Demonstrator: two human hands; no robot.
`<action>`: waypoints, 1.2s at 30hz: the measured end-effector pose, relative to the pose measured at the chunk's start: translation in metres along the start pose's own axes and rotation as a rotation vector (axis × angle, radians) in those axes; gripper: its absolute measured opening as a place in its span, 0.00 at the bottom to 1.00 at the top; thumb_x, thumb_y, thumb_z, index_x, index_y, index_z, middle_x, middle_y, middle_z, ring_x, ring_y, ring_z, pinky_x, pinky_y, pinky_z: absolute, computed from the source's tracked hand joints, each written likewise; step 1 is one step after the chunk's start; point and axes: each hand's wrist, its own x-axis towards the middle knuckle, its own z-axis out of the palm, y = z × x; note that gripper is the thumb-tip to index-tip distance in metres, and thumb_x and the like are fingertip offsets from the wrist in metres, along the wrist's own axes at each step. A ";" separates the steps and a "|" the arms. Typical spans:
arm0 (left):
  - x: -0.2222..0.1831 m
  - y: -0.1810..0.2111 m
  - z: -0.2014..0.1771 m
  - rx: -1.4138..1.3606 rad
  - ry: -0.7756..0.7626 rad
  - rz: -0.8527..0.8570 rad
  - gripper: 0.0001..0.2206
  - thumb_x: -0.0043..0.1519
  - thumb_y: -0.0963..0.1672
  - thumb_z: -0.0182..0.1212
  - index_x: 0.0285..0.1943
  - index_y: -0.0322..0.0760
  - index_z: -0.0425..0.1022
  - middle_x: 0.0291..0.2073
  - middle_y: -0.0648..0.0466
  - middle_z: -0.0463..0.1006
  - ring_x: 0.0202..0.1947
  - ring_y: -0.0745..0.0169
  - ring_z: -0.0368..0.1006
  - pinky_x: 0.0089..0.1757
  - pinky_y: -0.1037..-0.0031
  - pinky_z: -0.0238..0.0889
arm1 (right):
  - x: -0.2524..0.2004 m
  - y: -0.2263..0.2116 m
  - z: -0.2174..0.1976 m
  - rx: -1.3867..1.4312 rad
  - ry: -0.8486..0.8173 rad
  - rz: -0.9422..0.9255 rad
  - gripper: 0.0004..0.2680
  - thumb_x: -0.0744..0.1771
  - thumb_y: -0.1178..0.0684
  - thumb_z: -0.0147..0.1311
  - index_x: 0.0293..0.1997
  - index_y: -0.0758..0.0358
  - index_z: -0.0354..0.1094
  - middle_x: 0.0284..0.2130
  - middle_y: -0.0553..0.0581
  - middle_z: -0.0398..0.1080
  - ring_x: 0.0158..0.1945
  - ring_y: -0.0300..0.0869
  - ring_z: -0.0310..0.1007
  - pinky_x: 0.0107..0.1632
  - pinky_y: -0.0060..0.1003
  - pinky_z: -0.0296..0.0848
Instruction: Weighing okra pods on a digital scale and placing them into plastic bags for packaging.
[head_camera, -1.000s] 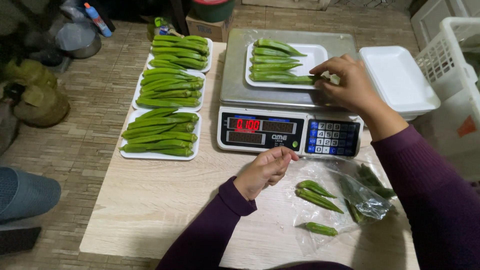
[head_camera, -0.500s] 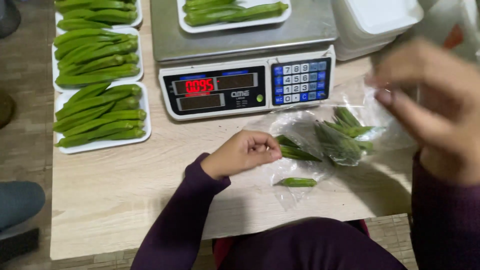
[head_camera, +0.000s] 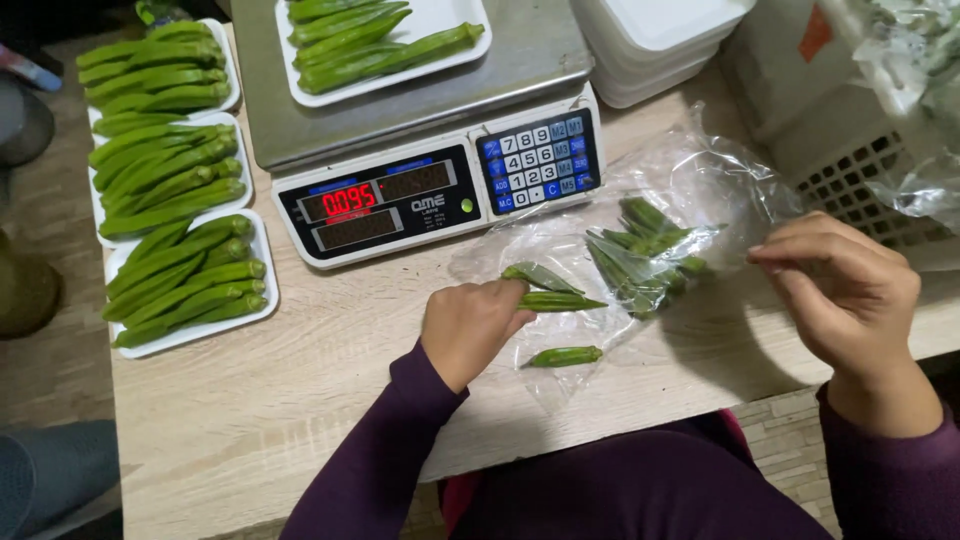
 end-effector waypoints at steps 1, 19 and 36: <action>0.001 0.000 -0.002 0.004 0.001 0.004 0.17 0.56 0.54 0.75 0.36 0.47 0.73 0.21 0.64 0.75 0.18 0.66 0.70 0.16 0.70 0.51 | 0.000 -0.005 0.001 0.001 0.005 -0.002 0.03 0.68 0.74 0.52 0.40 0.80 0.71 0.35 0.71 0.72 0.41 0.53 0.73 0.48 0.40 0.72; 0.004 -0.008 -0.034 -2.031 -0.067 -0.168 0.20 0.61 0.52 0.72 0.54 0.38 0.79 0.28 0.62 0.75 0.21 0.76 0.51 0.27 0.83 0.45 | 0.077 -0.097 0.121 0.106 -0.423 -0.127 0.15 0.62 0.50 0.64 0.54 0.55 0.76 0.44 0.53 0.76 0.51 0.43 0.73 0.56 0.39 0.70; 0.008 -0.020 -0.035 -2.027 0.065 -0.338 0.22 0.70 0.52 0.57 0.63 0.32 0.68 0.20 0.67 0.56 0.15 0.86 0.47 0.20 0.91 0.41 | 0.301 -0.022 0.179 -0.781 -0.411 -0.277 0.07 0.66 0.49 0.63 0.47 0.51 0.78 0.36 0.46 0.76 0.48 0.49 0.71 0.55 0.52 0.56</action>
